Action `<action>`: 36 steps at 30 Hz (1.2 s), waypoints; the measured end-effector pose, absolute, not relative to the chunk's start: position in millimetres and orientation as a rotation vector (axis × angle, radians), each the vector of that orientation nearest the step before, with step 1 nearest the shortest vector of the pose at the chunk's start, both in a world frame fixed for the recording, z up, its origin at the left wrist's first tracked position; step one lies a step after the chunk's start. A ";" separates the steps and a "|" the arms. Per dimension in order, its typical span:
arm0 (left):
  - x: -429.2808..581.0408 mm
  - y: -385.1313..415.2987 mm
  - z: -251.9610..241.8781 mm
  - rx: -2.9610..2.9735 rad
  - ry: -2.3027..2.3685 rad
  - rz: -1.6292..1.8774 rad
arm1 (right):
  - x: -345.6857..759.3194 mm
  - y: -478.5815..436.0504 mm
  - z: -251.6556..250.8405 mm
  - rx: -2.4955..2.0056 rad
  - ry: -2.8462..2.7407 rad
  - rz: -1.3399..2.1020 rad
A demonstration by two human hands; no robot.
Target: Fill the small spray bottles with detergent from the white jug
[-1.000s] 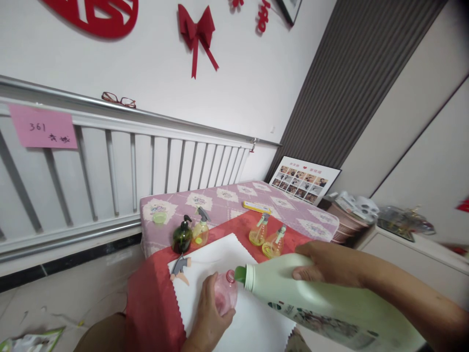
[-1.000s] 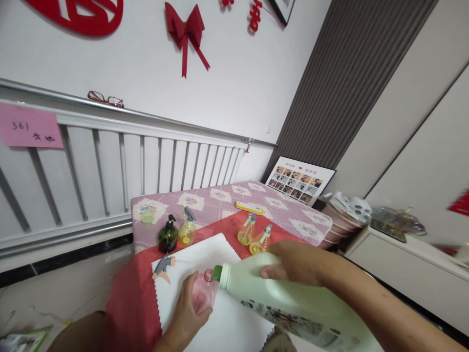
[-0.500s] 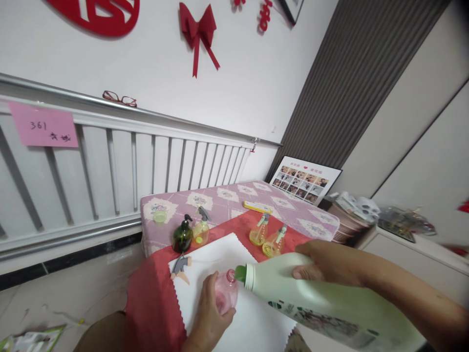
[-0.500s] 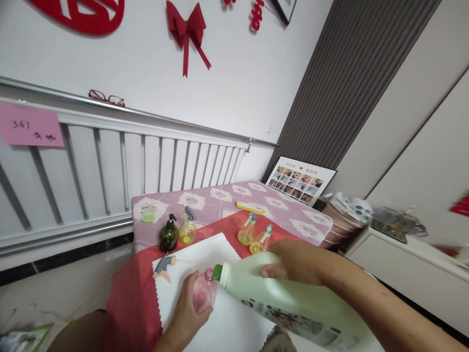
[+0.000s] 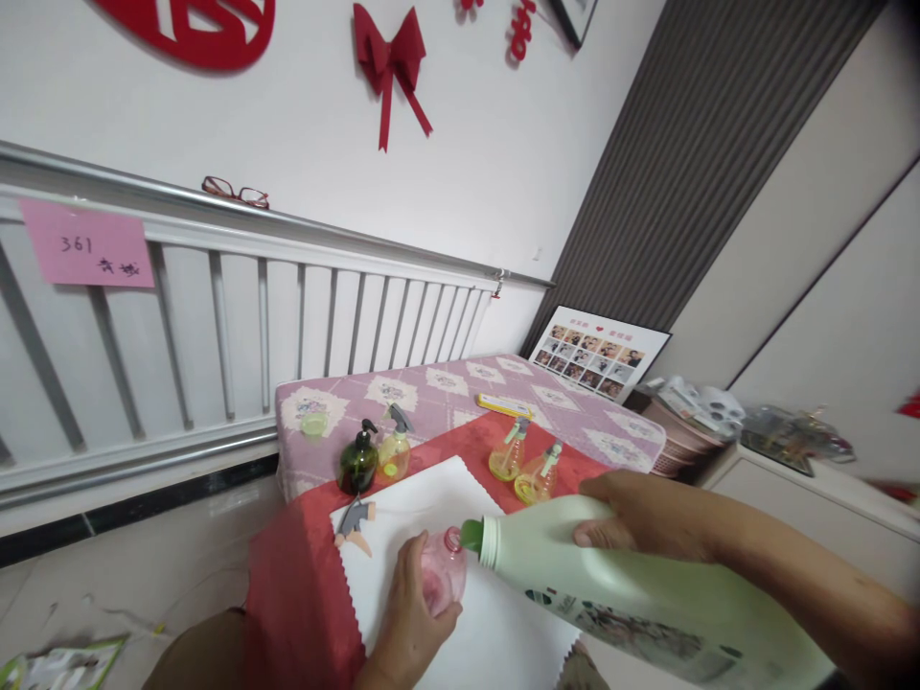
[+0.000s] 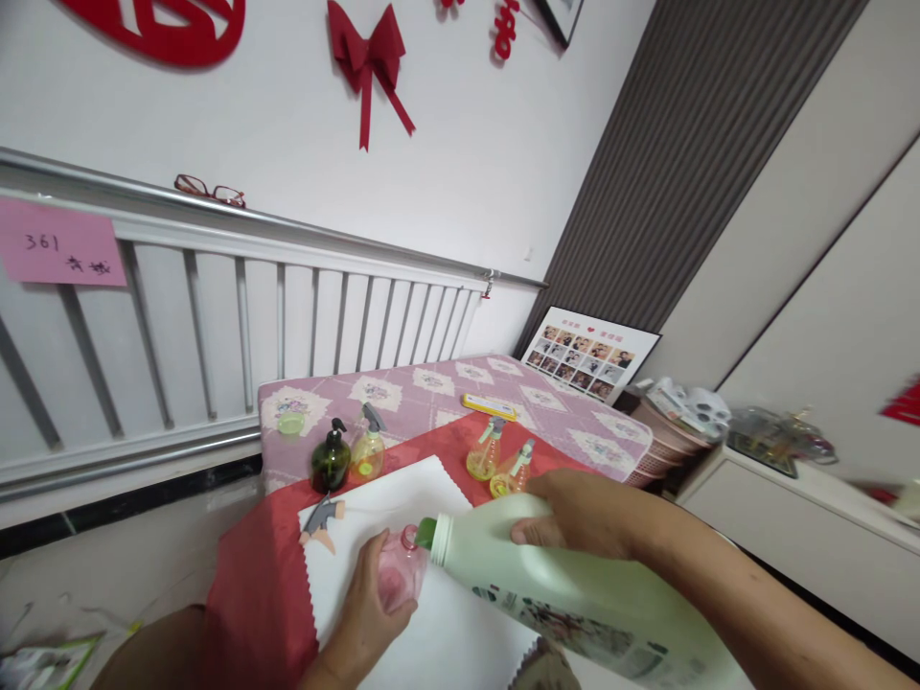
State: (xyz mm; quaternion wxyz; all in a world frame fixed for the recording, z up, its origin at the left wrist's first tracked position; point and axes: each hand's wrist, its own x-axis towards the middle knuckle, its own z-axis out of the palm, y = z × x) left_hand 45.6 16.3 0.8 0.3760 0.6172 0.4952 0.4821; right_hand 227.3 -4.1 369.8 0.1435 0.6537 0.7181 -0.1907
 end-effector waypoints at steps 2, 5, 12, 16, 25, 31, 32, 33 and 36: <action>45.2 16.2 2.5 1.575 1.272 1.236 | 228.0 -3.8 369.5 1.871 2.082 -0.534; 44.8 15.2 3.8 1.577 1.271 1.250 | 230.7 -2.8 367.6 1.879 2.079 -0.523; 44.8 13.2 3.6 1.588 1.244 1.247 | 232.9 -2.0 365.4 1.911 2.063 -0.506; 45.1 13.3 2.1 1.576 1.257 1.247 | 231.5 -2.4 366.8 1.902 2.063 -0.512; 45.1 13.1 3.5 1.564 1.268 1.249 | 233.1 -3.0 364.4 1.897 2.071 -0.482; 44.5 14.5 5.0 1.584 1.254 1.255 | 234.8 -1.1 364.2 1.883 2.055 -0.490; 44.6 14.6 4.7 1.585 1.258 1.258 | 235.0 -1.3 364.3 1.883 2.064 -0.488; 44.6 14.7 4.3 1.589 1.259 1.258 | 235.1 -1.5 364.4 1.887 2.069 -0.491; 45.0 14.6 2.7 1.590 1.263 1.249 | 234.8 -2.1 365.1 1.909 2.054 -0.510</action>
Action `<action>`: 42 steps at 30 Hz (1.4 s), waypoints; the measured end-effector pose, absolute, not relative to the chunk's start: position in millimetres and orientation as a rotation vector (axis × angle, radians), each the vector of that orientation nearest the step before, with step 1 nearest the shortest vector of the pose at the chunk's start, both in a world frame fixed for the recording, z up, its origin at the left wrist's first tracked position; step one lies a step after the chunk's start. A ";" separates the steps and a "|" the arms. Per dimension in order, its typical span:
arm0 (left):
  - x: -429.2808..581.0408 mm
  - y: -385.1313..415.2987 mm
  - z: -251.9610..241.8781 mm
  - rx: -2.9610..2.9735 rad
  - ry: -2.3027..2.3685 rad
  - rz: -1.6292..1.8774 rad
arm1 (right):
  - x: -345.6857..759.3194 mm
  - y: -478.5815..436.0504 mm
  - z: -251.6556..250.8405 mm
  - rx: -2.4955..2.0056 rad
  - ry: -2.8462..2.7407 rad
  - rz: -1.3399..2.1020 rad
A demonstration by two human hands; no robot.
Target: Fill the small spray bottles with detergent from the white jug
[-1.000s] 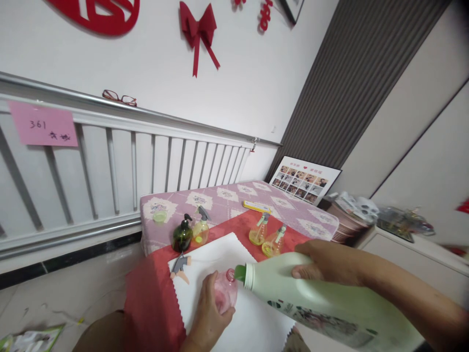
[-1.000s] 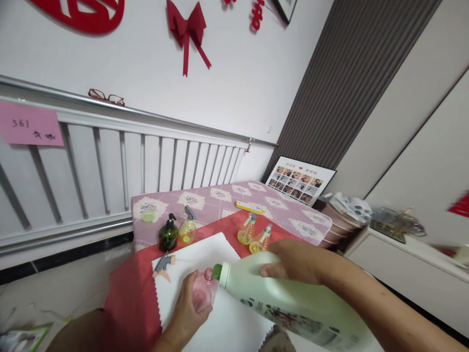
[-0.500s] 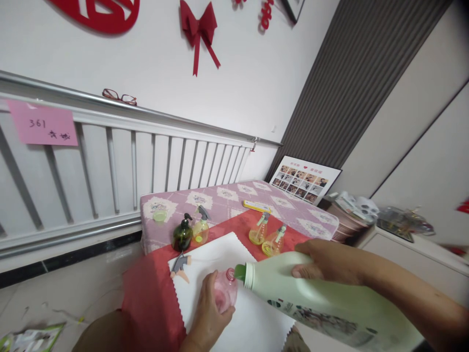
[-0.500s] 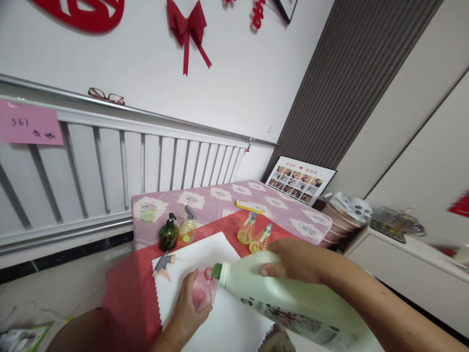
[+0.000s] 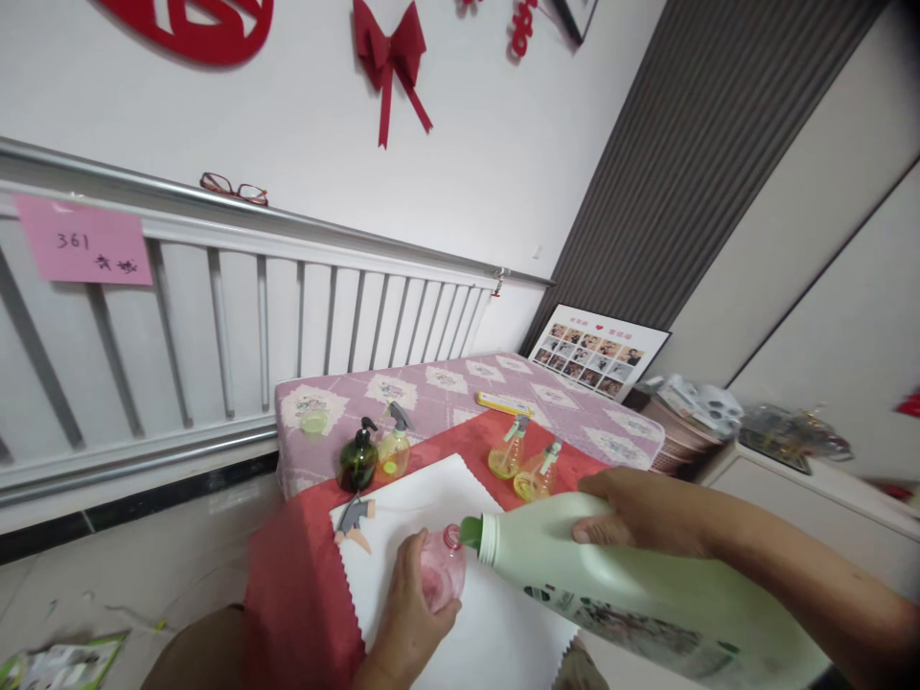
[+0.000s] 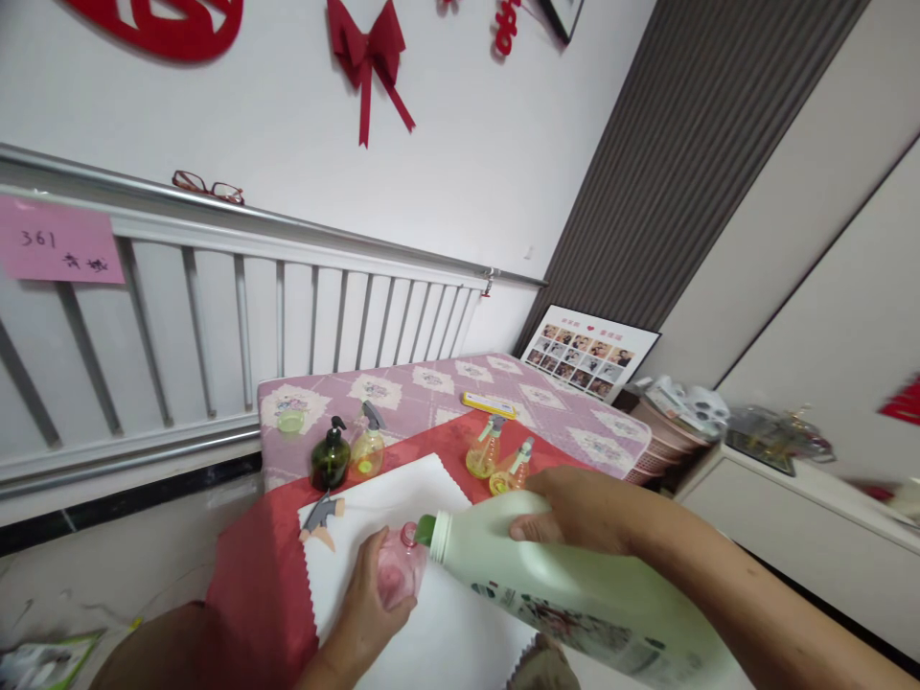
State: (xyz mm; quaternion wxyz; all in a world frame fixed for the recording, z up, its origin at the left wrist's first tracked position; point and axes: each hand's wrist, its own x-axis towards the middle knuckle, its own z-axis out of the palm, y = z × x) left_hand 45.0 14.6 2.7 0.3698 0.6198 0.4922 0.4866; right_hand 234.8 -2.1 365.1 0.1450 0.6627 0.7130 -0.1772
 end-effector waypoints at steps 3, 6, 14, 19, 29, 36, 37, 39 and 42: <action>45.4 14.4 0.8 1.584 1.260 1.258 | 234.3 -1.7 365.3 1.900 2.058 -0.515; 46.0 14.4 -0.3 1.578 1.262 1.289 | 234.2 -0.6 364.5 1.901 2.057 -0.520; 44.2 12.9 5.1 1.574 1.252 1.223 | 234.4 -2.2 365.0 1.893 2.072 -0.498; 42.8 13.1 5.9 1.585 1.252 1.212 | 234.4 -1.8 364.4 1.902 2.057 -0.517; 44.7 14.8 3.2 1.585 1.264 1.225 | 235.2 0.9 361.7 1.911 2.050 -0.463; 46.1 15.6 1.1 1.584 1.256 1.257 | 237.0 0.2 360.5 1.925 2.055 -0.489; 46.2 15.5 0.5 1.589 1.257 1.267 | 238.0 0.4 359.9 1.928 2.061 -0.489; 46.1 15.3 -0.3 1.589 1.261 1.279 | 239.9 1.0 358.7 1.928 2.070 -0.487; 45.4 15.4 -0.2 1.585 1.265 1.278 | 241.4 2.3 357.6 1.929 2.068 -0.493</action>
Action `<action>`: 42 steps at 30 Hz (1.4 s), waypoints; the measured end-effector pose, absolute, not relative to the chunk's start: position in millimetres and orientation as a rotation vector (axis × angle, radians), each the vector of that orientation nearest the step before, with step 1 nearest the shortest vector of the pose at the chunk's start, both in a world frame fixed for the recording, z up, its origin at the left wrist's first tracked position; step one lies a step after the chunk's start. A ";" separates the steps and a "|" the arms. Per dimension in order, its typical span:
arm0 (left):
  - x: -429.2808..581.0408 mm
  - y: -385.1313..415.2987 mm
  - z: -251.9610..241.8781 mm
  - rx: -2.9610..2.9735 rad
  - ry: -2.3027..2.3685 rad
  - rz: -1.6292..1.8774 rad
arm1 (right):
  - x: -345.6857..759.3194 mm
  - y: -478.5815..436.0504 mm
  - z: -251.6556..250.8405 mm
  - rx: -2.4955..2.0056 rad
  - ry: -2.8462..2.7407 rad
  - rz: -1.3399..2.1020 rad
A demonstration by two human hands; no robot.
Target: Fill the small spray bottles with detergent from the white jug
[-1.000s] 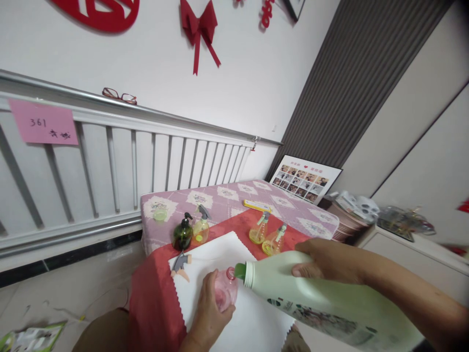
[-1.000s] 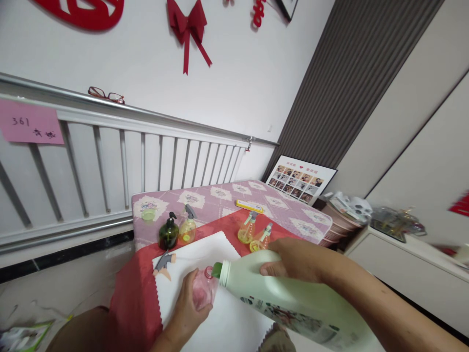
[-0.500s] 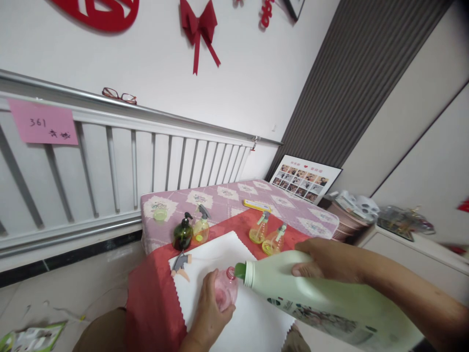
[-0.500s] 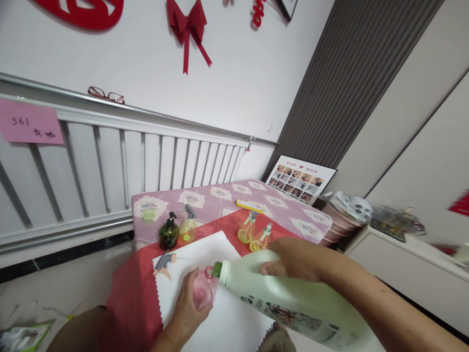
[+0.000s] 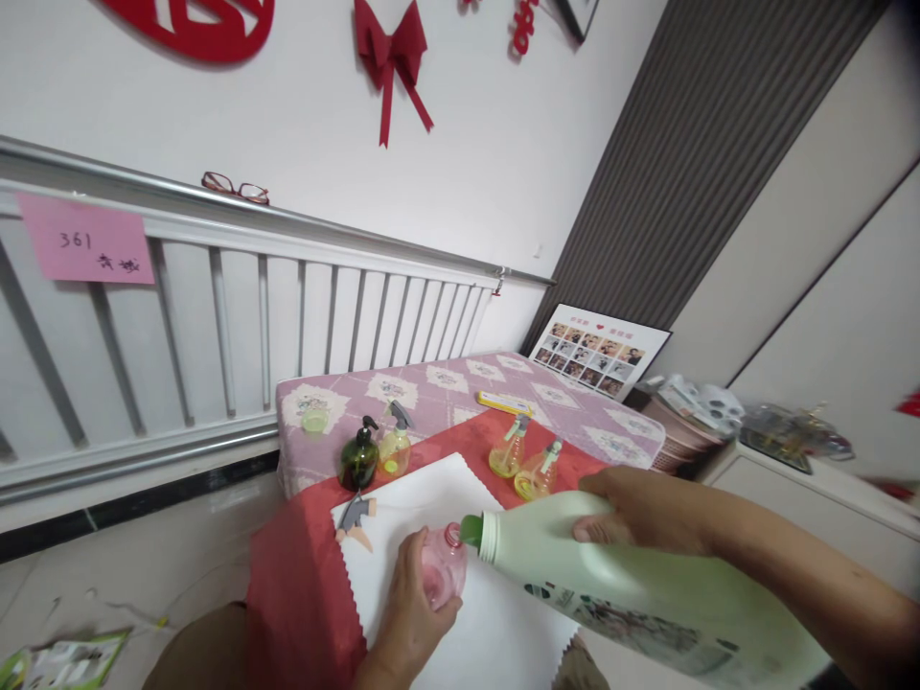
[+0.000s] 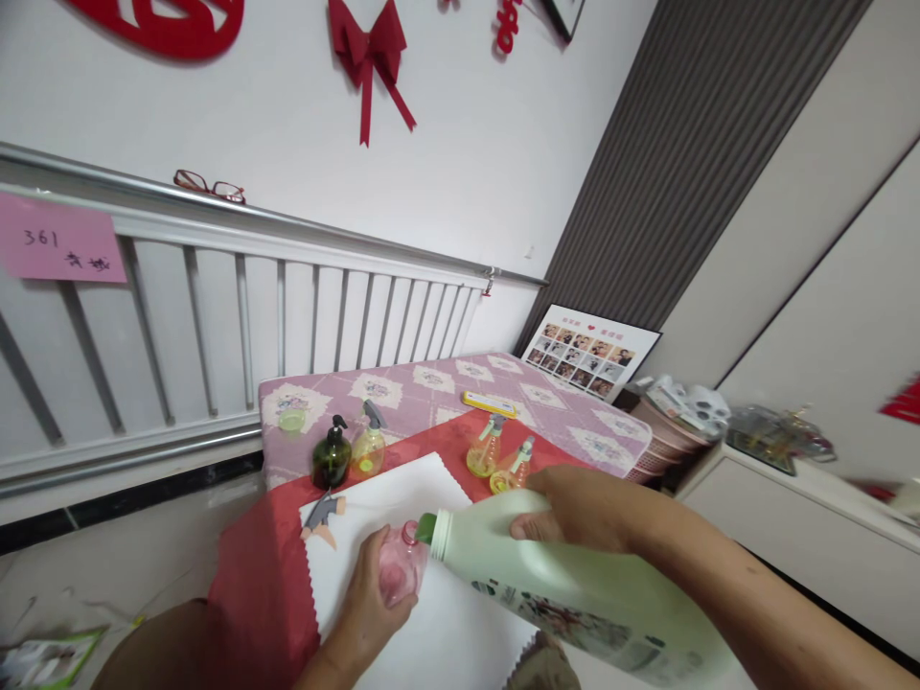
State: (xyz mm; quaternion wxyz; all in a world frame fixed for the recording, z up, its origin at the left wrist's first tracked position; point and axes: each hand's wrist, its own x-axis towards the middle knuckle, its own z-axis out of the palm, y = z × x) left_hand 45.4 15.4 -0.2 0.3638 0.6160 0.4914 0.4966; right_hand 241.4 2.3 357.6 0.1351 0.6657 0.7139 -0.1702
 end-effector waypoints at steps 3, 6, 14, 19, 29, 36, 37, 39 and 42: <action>44.8 15.9 0.0 1.593 1.257 1.265 | 241.3 3.3 357.1 1.934 2.063 -0.489; 45.1 16.3 -1.3 1.599 1.251 1.257 | 240.0 3.4 357.5 1.924 2.068 -0.480; 46.9 15.8 -1.8 1.591 1.253 1.263 | 239.8 2.1 358.5 1.921 2.047 -0.479; 45.8 15.8 0.2 1.590 1.240 1.252 | 240.5 2.2 358.1 1.909 2.070 -0.455; 45.6 16.1 -0.1 1.586 1.261 1.268 | 236.7 1.7 361.3 1.934 2.035 -0.503; 46.0 15.4 -2.9 1.593 1.258 1.292 | 232.2 -2.1 365.1 1.905 2.080 -0.497; 46.1 15.5 -2.9 1.594 1.254 1.291 | 231.8 -2.5 365.3 1.907 2.080 -0.504; 46.4 15.6 -2.7 1.599 1.249 1.286 | 231.5 -2.5 365.2 1.910 2.079 -0.508; 46.9 15.5 -2.3 1.596 1.240 1.278 | 232.4 -1.4 364.0 1.915 2.067 -0.492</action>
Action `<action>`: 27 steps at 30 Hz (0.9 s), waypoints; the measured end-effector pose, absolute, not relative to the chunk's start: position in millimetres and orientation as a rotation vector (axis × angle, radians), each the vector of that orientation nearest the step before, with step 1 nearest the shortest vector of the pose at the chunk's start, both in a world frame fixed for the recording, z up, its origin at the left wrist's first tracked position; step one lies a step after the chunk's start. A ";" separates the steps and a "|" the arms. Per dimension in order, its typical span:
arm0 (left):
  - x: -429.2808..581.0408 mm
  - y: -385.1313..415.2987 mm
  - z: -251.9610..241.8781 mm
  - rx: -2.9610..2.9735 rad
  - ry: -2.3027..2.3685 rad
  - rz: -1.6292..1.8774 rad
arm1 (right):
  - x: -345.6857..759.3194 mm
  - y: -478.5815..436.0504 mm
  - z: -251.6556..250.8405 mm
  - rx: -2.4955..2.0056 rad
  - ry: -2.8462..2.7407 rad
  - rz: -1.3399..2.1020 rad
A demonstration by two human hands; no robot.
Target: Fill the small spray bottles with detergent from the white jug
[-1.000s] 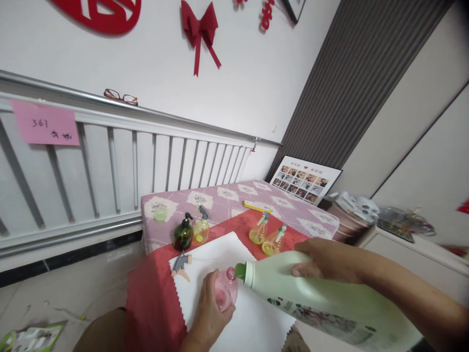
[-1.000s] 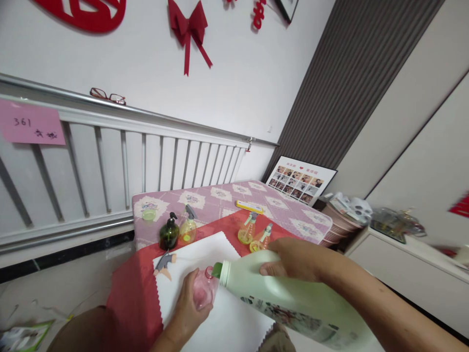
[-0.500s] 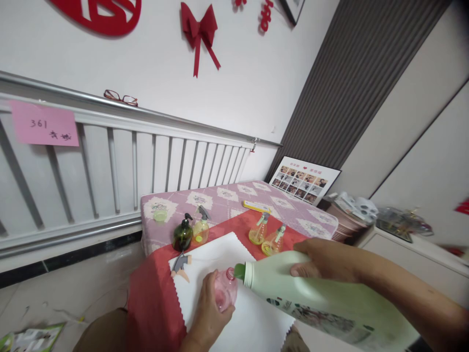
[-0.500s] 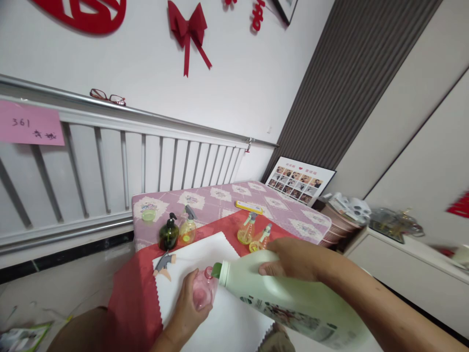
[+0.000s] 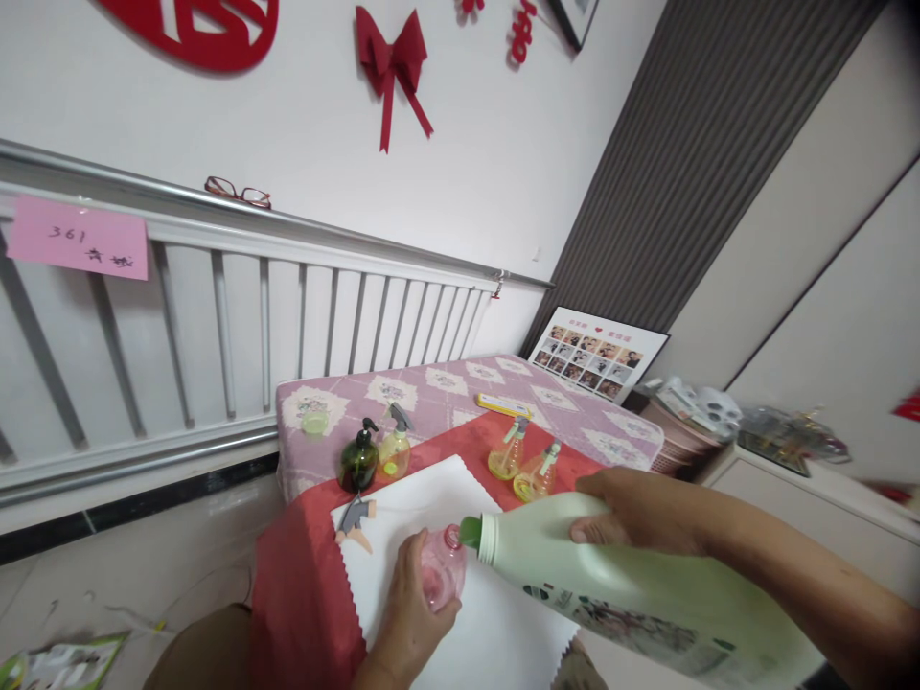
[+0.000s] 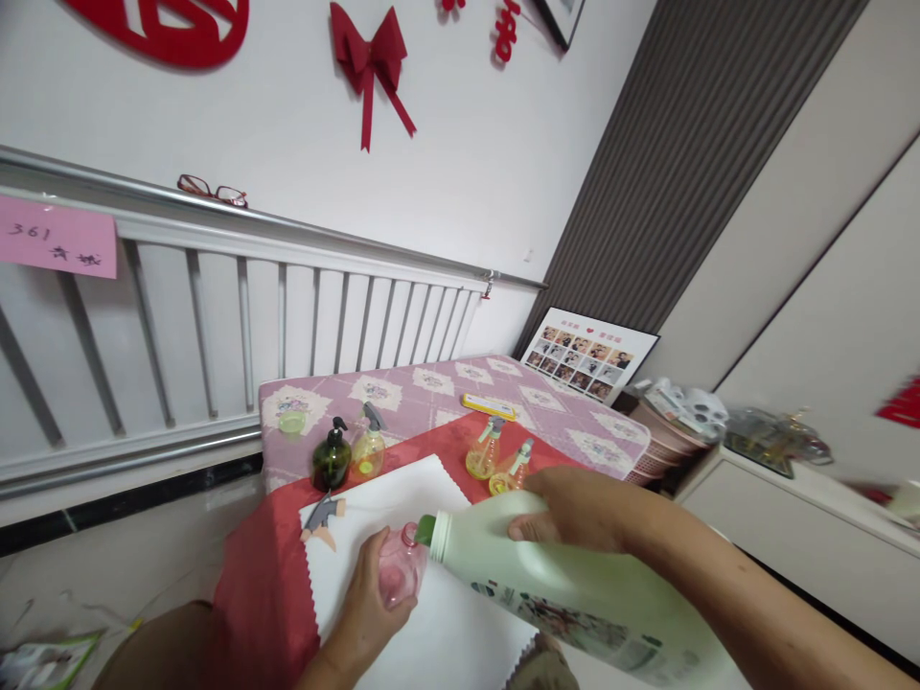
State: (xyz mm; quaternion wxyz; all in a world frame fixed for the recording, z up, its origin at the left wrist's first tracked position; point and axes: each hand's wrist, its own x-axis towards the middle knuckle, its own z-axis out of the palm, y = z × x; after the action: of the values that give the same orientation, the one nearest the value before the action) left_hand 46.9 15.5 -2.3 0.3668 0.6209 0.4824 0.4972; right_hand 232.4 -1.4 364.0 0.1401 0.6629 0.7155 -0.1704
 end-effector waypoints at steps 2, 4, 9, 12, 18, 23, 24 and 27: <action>47.1 15.3 -2.3 1.590 1.243 1.276 | 233.2 -1.1 363.4 1.914 2.069 -0.477; 47.2 15.3 -2.6 1.592 1.255 1.283 | 233.6 -1.5 363.5 1.914 2.077 -0.478; 47.2 16.6 -3.3 1.631 1.264 1.312 | 233.5 -2.2 363.4 1.899 2.071 -0.480; 46.7 17.1 -3.9 1.638 1.253 1.324 | 234.5 -1.2 361.5 1.906 2.068 -0.450; 46.7 16.3 -7.1 1.622 1.264 1.349 | 235.1 -0.4 360.3 1.916 2.075 -0.441; 46.2 15.6 -6.3 1.631 1.256 1.316 | 232.6 -2.1 364.0 1.908 2.082 -0.462; 46.0 15.5 -5.3 1.634 1.253 1.315 | 232.1 -2.4 364.6 1.906 2.081 -0.465; 45.8 15.3 -1.9 1.636 1.248 1.304 | 231.0 -2.7 365.2 1.911 2.062 -0.465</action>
State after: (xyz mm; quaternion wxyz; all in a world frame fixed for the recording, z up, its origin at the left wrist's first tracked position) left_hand 45.8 15.3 -1.9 0.3457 0.6303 0.4806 0.5023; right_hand 231.0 -2.7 365.2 0.1455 0.6634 0.7160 -0.1613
